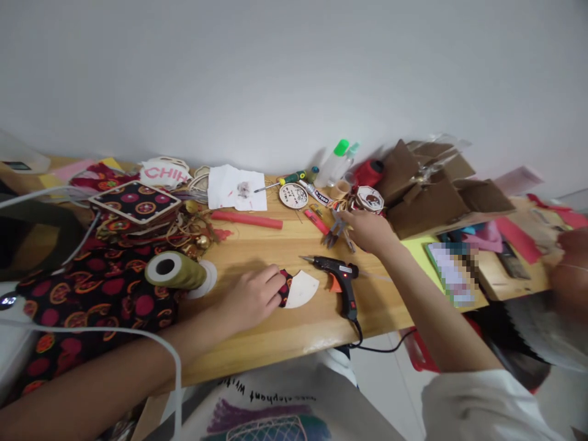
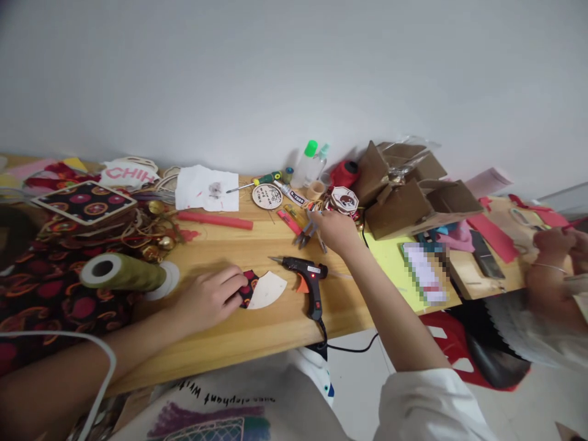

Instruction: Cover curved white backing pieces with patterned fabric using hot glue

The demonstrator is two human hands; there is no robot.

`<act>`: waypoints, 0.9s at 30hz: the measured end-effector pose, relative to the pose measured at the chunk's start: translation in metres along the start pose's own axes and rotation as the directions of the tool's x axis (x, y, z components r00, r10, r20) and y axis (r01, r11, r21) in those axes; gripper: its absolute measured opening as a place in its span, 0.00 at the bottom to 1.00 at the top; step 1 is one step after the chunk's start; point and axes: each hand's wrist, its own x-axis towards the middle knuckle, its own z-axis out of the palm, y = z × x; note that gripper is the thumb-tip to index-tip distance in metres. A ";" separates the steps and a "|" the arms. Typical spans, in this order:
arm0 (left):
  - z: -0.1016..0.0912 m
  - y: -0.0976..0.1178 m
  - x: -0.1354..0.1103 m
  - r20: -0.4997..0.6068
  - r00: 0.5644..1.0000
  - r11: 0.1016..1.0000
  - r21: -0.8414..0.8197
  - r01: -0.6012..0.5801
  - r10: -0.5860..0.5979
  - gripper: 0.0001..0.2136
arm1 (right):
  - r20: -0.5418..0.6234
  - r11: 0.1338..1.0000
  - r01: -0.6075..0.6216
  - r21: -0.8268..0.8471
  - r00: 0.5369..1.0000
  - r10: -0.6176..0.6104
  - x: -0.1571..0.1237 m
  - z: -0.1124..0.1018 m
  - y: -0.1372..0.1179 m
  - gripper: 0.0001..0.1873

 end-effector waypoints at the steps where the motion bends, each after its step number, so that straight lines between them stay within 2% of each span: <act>1: 0.000 0.000 0.000 -0.004 1.000 1.000 0.003 -0.005 0.005 0.09 | 0.006 1.000 0.025 -0.016 1.000 -0.025 0.007 0.002 -0.001 0.22; 5: -0.001 0.000 0.000 -0.018 1.000 1.000 0.006 -0.019 0.019 0.09 | 0.011 0.993 0.097 -0.070 0.995 -0.097 0.018 0.006 -0.002 0.20; 12: 0.001 0.000 0.001 0.006 1.000 1.000 -0.003 -0.005 0.005 0.08 | 0.003 0.986 0.139 -0.091 0.990 -0.140 0.014 0.008 0.002 0.18; 16: 0.002 0.000 0.000 0.032 0.999 1.000 -0.010 0.008 -0.008 0.08 | -0.002 0.993 0.098 -0.068 0.995 -0.098 0.006 0.011 0.011 0.18; 21: 0.002 0.000 0.001 0.060 0.998 1.000 -0.022 0.018 -0.016 0.08 | -0.004 1.000 0.012 -0.023 1.000 -0.012 -0.006 0.019 0.036 0.18; 27: 0.001 0.000 0.001 0.102 0.994 0.999 -0.030 0.041 -0.038 0.08 | 0.059 0.992 -0.119 0.039 0.991 0.116 -0.023 0.029 0.067 0.18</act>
